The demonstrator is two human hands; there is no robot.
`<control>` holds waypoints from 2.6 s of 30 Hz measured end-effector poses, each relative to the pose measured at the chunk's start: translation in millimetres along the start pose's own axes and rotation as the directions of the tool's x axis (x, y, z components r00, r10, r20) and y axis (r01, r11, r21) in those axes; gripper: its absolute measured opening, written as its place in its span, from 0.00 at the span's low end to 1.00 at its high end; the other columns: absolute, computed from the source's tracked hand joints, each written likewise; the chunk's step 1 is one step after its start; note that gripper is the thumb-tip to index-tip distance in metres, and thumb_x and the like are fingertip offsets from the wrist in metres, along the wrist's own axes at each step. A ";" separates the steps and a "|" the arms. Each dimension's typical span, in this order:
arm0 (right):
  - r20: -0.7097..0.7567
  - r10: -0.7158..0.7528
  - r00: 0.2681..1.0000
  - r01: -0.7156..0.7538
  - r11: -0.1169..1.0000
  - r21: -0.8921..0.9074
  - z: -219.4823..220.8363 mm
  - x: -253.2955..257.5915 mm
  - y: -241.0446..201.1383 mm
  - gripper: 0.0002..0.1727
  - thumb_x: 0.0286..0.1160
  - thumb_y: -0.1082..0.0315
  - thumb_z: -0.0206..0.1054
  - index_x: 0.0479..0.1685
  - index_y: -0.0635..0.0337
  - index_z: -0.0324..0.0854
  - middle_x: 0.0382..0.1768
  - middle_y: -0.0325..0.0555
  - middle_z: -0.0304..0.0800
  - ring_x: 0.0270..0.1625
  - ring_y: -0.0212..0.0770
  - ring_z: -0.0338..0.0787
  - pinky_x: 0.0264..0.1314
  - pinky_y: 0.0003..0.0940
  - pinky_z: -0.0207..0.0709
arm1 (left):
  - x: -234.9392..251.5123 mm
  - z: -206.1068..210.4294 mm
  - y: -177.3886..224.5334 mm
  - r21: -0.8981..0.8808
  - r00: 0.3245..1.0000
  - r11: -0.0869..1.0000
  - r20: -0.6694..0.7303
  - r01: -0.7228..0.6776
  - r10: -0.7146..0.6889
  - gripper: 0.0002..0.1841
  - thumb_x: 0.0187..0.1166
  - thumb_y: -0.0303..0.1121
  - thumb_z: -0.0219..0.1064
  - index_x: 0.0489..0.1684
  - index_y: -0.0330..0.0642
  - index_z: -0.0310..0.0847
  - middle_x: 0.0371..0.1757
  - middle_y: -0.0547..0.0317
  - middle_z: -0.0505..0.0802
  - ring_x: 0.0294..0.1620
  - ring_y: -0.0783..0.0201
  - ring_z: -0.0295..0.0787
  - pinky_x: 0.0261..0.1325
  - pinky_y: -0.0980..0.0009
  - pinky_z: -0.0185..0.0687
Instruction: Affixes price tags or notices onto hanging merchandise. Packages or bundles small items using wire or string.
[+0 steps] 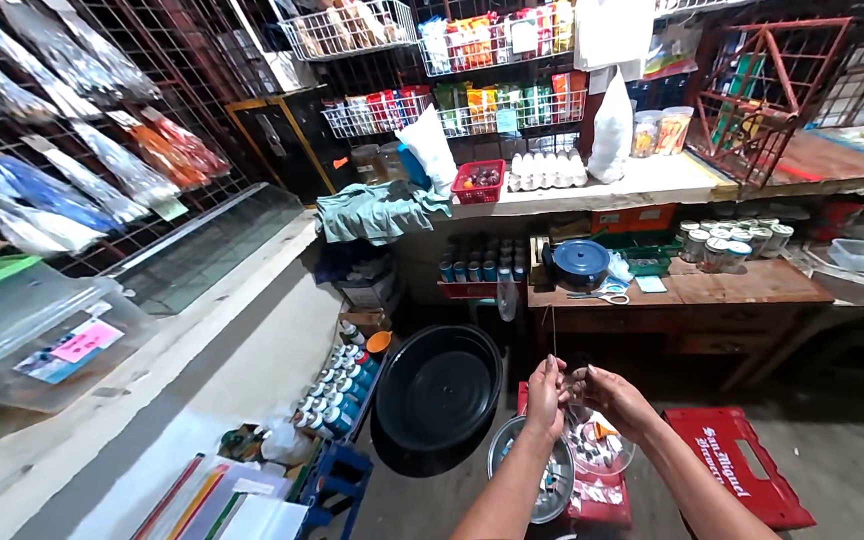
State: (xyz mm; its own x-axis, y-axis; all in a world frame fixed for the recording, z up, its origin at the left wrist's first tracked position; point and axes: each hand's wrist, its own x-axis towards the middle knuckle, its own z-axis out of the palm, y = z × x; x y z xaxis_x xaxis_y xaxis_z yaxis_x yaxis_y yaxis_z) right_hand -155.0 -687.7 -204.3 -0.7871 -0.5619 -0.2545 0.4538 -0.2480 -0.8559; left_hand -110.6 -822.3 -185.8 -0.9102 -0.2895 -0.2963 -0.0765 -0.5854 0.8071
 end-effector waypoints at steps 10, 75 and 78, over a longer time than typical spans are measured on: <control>0.131 -0.072 0.989 0.085 0.991 -0.104 7.5 -1.1 -7.3 0.17 0.90 0.71 0.48 0.39 0.62 0.83 0.31 0.37 0.92 0.34 0.29 0.91 0.46 0.26 0.87 | 1.0 0.4 -8.8 0.134 0.997 0.988 -0.022 -0.072 0.076 0.14 0.95 0.32 0.46 0.39 0.40 0.75 0.20 0.71 0.69 0.16 0.77 0.64 0.23 0.82 0.66; 0.228 -0.788 0.571 0.549 0.161 -0.821 44.5 6.5 22.7 0.18 0.82 0.61 0.59 0.33 0.61 0.92 0.32 0.46 0.94 0.38 0.46 0.92 0.60 0.55 0.75 | -21.8 32.4 83.2 -0.266 0.886 0.867 0.084 -0.420 0.455 0.24 0.94 0.33 0.37 0.24 0.50 0.73 0.17 0.73 0.75 0.16 0.79 0.69 0.24 0.84 0.69; 0.291 -0.361 0.886 0.400 0.279 -0.873 19.5 -6.1 -16.5 0.18 0.88 0.61 0.59 0.51 0.62 0.93 0.43 0.51 0.97 0.48 0.49 0.93 0.69 0.54 0.74 | -10.4 22.6 91.5 -0.273 0.880 0.851 0.034 -0.448 0.474 0.24 0.96 0.36 0.35 0.25 0.50 0.71 0.17 0.73 0.74 0.15 0.78 0.68 0.23 0.84 0.68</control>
State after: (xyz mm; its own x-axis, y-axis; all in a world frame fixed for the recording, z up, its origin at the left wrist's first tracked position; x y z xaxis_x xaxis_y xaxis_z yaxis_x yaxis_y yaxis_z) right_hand -149.5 -695.6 -179.8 -0.7398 -0.6379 0.2140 -0.5530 0.3953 -0.7335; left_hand -117.3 -855.7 -97.3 -0.8510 -0.5063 0.1392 0.4537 -0.5756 0.6803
